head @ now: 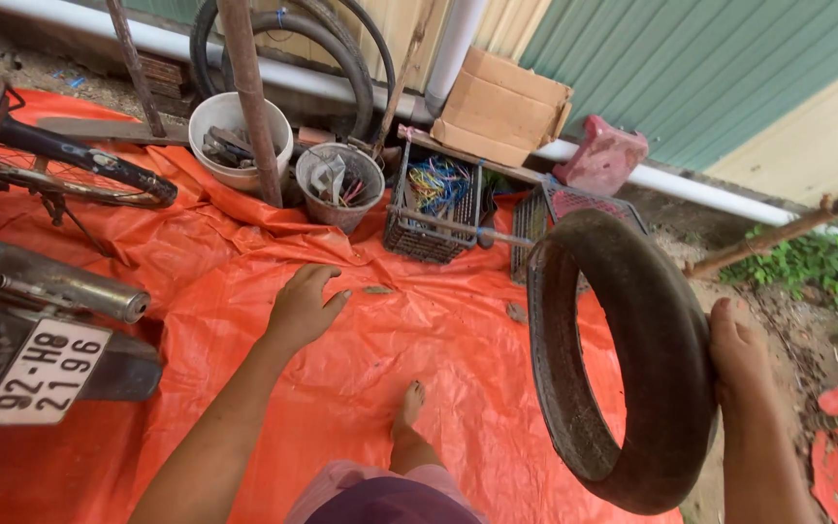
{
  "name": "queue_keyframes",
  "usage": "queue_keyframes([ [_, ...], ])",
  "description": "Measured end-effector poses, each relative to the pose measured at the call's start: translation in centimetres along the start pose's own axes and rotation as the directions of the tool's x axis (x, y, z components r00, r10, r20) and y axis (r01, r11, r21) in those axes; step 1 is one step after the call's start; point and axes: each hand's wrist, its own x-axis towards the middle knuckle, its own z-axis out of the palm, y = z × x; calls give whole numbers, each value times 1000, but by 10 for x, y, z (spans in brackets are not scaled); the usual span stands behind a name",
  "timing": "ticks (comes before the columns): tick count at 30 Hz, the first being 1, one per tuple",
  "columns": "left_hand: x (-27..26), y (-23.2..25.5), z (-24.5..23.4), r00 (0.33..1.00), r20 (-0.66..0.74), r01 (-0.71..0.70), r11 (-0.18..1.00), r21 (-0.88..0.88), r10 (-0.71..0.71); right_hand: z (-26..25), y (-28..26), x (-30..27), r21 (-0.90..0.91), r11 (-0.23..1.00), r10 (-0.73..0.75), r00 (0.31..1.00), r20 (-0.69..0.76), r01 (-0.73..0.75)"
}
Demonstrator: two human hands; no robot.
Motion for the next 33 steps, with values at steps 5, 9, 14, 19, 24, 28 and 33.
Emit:
queue_keyframes([
  [5, 75, 46, 15, 990, -129, -28, 984, 175, 52, 59, -11, 116, -16, 999, -40, 990, 133, 42],
  [9, 149, 116, 38, 980, -33, -173, 923, 343, 196, 113, -18, 190, -68, 990, -105, 960, 260, 127],
  [14, 210, 169, 96, 934, 50, -348, 866, 360, 354, 171, -96, 212, -85, 974, -153, 883, 444, 212],
  [19, 252, 200, 94, 793, 55, -574, 714, 401, 607, 226, -128, 239, -126, 902, -238, 719, 653, 413],
  [24, 279, 208, 44, 784, 281, -621, 690, 372, 554, 287, -158, 238, -81, 827, -303, 563, 769, 556],
  [28, 276, 191, 19, 782, 376, -618, 699, 360, 498, 335, -177, 219, 49, 758, -357, 350, 866, 651],
  [33, 265, 157, -13, 830, 392, -534, 768, 355, 396, 393, -196, 187, 131, 775, -341, 234, 911, 618],
])
